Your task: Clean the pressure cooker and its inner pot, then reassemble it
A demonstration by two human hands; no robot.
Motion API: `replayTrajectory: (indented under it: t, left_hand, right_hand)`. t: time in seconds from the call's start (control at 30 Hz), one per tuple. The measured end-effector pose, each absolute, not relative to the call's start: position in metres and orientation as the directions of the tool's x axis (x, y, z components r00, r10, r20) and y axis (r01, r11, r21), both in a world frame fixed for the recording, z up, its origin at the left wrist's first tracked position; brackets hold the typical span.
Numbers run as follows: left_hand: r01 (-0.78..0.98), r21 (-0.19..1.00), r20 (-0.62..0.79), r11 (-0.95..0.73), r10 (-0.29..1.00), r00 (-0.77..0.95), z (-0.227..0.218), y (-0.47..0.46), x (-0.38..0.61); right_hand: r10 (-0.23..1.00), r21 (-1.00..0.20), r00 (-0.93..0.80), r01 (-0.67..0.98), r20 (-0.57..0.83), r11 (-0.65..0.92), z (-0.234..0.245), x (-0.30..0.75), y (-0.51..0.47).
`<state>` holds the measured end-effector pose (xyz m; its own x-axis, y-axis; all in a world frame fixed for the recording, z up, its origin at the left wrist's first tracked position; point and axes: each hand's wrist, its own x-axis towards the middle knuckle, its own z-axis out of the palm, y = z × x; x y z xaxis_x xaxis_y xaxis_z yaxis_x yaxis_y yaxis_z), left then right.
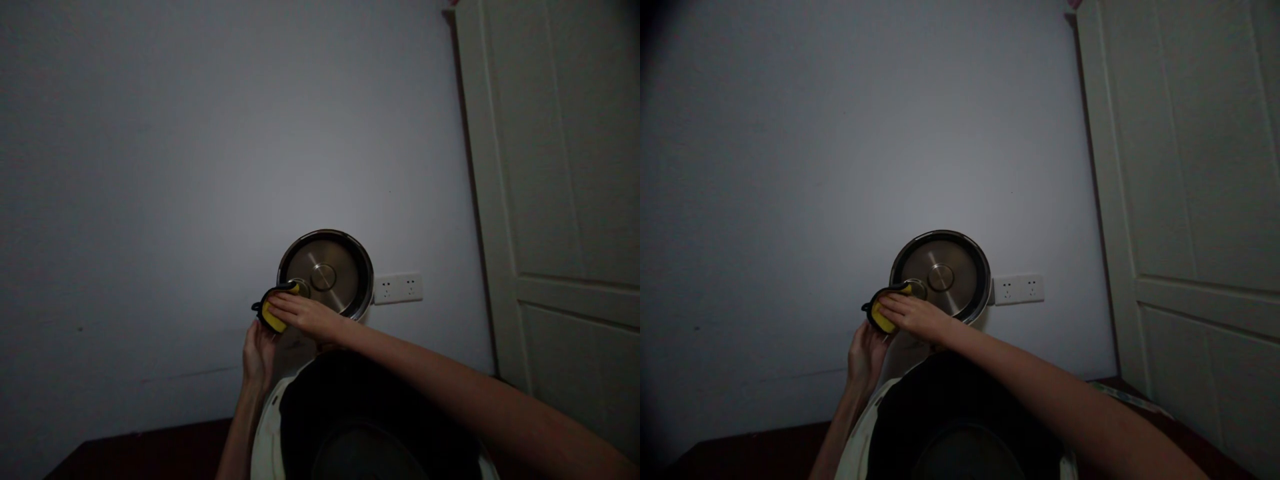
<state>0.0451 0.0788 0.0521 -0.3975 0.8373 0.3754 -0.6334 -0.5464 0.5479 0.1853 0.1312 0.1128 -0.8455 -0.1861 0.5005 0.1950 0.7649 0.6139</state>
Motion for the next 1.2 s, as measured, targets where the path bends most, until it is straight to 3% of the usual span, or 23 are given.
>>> replayTrajectory:
  t: [0.17,0.33,0.5,0.67,0.83,1.07,1.2]
  left_hand:
    - [-0.664,0.589,0.282,-0.461,0.887,-0.366,0.052,0.074,0.044]
    - [-0.599,0.645,0.351,-0.474,0.88,-0.319,0.05,0.076,0.041]
    - [-0.588,0.649,0.362,-0.483,0.876,-0.319,0.05,0.078,0.041]
    - [-0.591,0.629,0.371,-0.504,0.864,-0.342,0.05,0.077,0.046]
    - [-0.514,0.692,0.366,-0.507,0.86,-0.356,0.049,0.076,0.046]
    - [-0.511,0.69,0.391,-0.512,0.858,-0.333,0.048,0.078,0.042]
    - [-0.497,0.692,0.392,-0.523,0.851,-0.349,0.048,0.078,0.044]
  right_hand:
    - [-0.131,0.649,-0.902,0.19,0.412,0.737,0.092,0.203,0.133]
    - [-0.063,0.669,-0.926,0.221,0.373,0.71,0.085,0.232,0.141]
    - [-0.147,0.699,-0.885,0.238,0.443,0.674,0.098,0.229,0.134]
    - [-0.244,0.785,-0.916,0.109,0.317,0.609,0.104,0.202,0.133]
    - [-0.205,0.764,-0.93,0.112,0.306,0.635,0.096,0.215,0.143]
    - [-0.125,0.776,-0.947,0.163,0.296,0.609,0.087,0.258,0.154]
    - [-0.164,0.799,-0.92,0.208,0.355,0.564,0.095,0.255,0.139]
